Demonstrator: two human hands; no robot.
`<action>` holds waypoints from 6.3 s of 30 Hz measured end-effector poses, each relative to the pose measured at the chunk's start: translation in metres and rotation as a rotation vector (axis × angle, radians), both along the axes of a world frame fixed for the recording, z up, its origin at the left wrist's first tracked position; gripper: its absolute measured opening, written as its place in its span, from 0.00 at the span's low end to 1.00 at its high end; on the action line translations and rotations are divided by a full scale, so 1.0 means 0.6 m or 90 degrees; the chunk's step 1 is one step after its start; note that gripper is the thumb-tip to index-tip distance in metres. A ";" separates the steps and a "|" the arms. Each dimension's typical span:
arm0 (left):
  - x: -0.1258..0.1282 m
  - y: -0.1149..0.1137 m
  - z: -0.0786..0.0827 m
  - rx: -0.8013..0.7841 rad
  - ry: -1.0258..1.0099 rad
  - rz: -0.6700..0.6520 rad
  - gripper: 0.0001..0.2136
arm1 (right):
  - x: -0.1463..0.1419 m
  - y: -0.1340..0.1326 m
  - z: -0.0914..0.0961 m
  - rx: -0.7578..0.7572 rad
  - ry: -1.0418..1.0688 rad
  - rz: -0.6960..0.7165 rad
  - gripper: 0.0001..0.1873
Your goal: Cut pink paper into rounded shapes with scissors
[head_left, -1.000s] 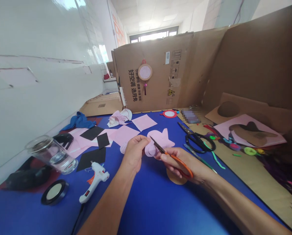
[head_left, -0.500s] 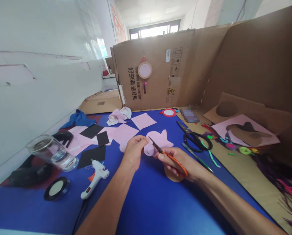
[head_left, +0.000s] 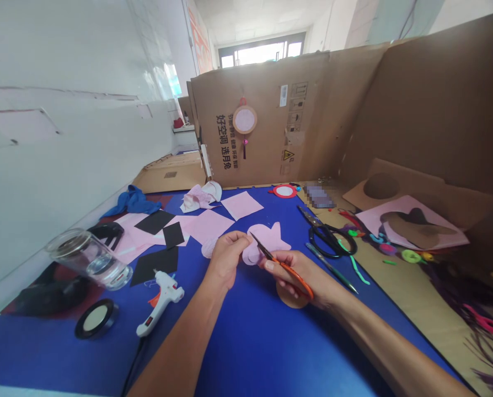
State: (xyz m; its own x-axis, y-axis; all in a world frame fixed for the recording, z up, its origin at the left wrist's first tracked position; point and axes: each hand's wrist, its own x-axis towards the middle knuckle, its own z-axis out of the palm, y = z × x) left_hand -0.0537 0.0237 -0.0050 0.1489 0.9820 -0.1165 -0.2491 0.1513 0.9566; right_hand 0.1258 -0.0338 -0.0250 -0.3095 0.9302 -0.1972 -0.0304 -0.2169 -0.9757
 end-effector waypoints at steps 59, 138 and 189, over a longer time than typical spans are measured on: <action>0.002 0.000 -0.001 -0.005 -0.001 0.027 0.10 | -0.001 0.001 -0.010 -0.005 0.011 -0.019 0.29; -0.001 -0.003 0.007 -0.006 0.028 0.012 0.10 | 0.002 0.001 0.000 0.016 -0.020 -0.027 0.29; 0.021 -0.018 0.000 -0.031 -0.064 0.044 0.10 | 0.004 0.000 0.007 0.005 -0.054 -0.026 0.29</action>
